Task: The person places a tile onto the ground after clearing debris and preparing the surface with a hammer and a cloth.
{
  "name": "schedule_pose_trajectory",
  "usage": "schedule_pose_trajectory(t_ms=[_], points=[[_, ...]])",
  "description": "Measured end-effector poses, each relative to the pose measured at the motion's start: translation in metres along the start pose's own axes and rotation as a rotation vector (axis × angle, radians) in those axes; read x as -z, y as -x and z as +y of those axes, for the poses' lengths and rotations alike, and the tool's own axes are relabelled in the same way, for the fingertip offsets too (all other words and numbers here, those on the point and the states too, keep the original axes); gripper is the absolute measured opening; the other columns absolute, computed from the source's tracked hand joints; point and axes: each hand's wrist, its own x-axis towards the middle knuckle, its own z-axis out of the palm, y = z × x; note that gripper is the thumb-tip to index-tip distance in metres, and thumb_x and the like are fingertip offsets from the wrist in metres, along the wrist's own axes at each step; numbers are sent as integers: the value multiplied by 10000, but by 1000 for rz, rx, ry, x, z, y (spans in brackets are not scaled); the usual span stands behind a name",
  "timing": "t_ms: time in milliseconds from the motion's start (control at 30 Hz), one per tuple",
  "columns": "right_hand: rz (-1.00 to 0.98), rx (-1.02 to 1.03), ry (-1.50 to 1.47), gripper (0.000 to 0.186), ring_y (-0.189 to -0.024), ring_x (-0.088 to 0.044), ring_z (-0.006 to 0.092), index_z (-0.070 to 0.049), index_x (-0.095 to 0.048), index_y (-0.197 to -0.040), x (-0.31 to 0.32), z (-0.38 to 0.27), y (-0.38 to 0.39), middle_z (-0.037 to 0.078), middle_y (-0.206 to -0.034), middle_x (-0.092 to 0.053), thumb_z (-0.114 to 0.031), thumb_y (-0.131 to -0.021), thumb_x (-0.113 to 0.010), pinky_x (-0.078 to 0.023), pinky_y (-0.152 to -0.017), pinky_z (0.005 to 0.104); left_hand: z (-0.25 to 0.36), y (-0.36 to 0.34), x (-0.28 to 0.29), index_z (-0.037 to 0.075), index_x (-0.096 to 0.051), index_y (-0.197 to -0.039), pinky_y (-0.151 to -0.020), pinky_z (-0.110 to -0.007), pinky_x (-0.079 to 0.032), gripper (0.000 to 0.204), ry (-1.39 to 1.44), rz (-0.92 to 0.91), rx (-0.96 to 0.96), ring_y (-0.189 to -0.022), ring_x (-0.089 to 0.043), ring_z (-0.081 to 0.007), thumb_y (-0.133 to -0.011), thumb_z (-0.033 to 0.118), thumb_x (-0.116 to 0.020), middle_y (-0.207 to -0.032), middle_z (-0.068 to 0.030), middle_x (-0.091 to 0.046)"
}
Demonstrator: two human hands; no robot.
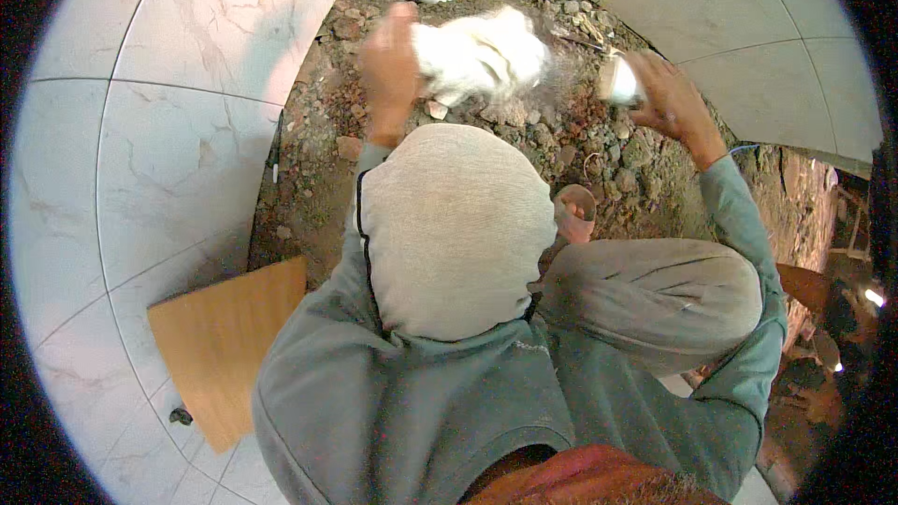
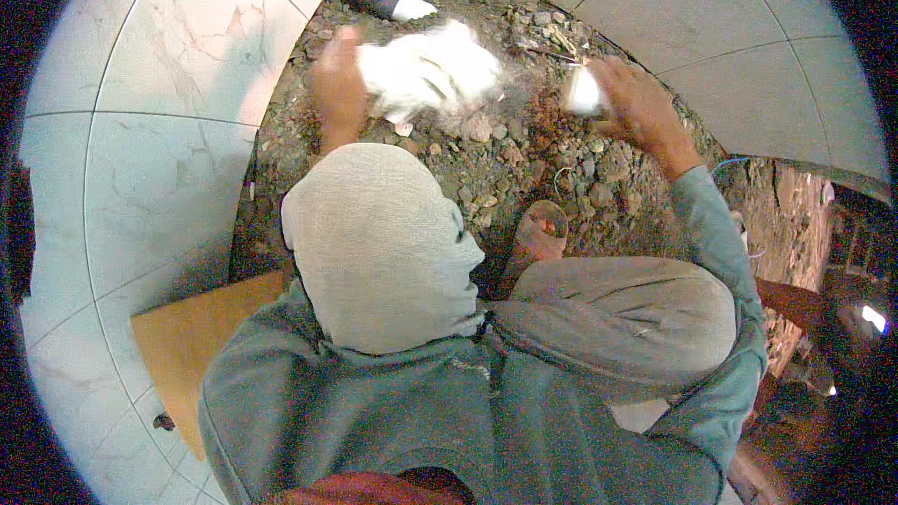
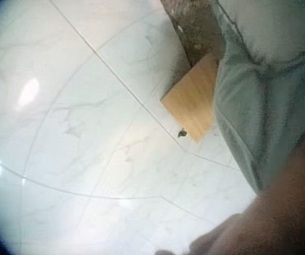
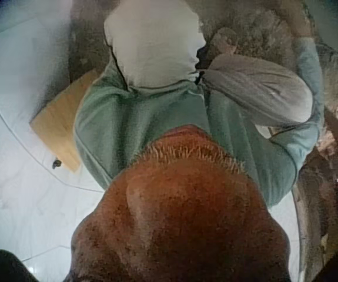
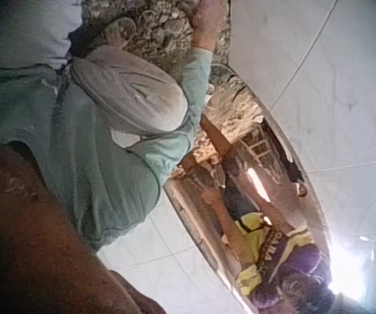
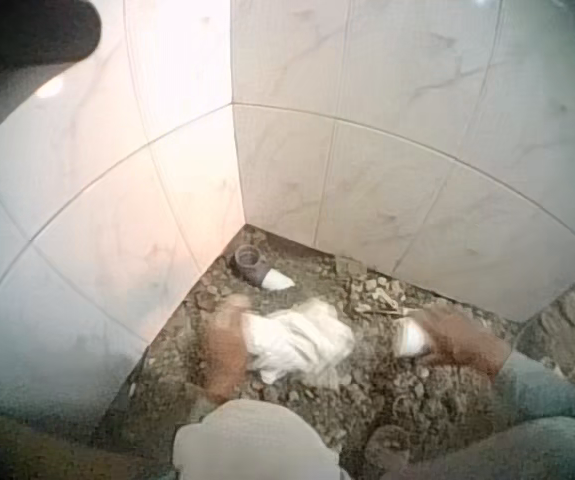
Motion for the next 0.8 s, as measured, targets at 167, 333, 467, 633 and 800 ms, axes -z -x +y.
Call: schedule_pose_trajectory(t_ms=[167, 333, 467, 633, 800], points=[[-584, -608, 310, 1081, -1508, -363, 360, -119, -256, -1632, -109, 230, 189, 167, -1650, -354, -542, -801, -802, -345, -1201, 514, -70, -6, 76, -91, -629, -937, -639, -419, -415, 530, -7, -25, 365, -694, -519, -204, -1088, 404, -512, -732, -139, -581], [-738, -743, 21, 967, -1505, -341, 385, -93, -310, -1611, -65, 291, 218, 192, -1638, -365, -579, -890, -732, -335, -1214, 486, -68, 22, 27, -35, -663, -950, -673, -347, -456, 489, 440, 142, 571, -701, -511, -165, -1081, 419, -540, -829, 8, -591], [-334, -269, -788, 812, -1363, -494, 275, -72, -347, -1596, 21, 52, -44, 189, -1507, -492, -559, -998, -600, -422, -1105, 416, -14, 25, 14, -12, -668, -978, -659, -320, -540, 452, 868, 229, 733, -712, -670, -180, -1058, 421, -567, -869, -69, -684], [177, 71, -1108, 659, -1197, -606, 239, -16, -524, -1446, 52, -101, -105, 156, -1280, -655, -492, -1002, -626, -454, -1068, 384, 37, 57, -76, -4, -660, -1148, -668, -392, -582, 492, 1232, 11, 906, -806, -725, -242, -1038, 467, -569, -970, -124, -720], [-60, -58, -1080, 501, -979, -667, 170, -29, -625, -1284, 64, -121, -117, 77, -1092, -716, -404, -960, -701, -530, -861, 327, 44, 96, -70, 39, -706, -931, -501, -347, -461, 456, 817, -764, 743, -650, -652, -160, -1046, 444, -529, -617, -41, -643]])
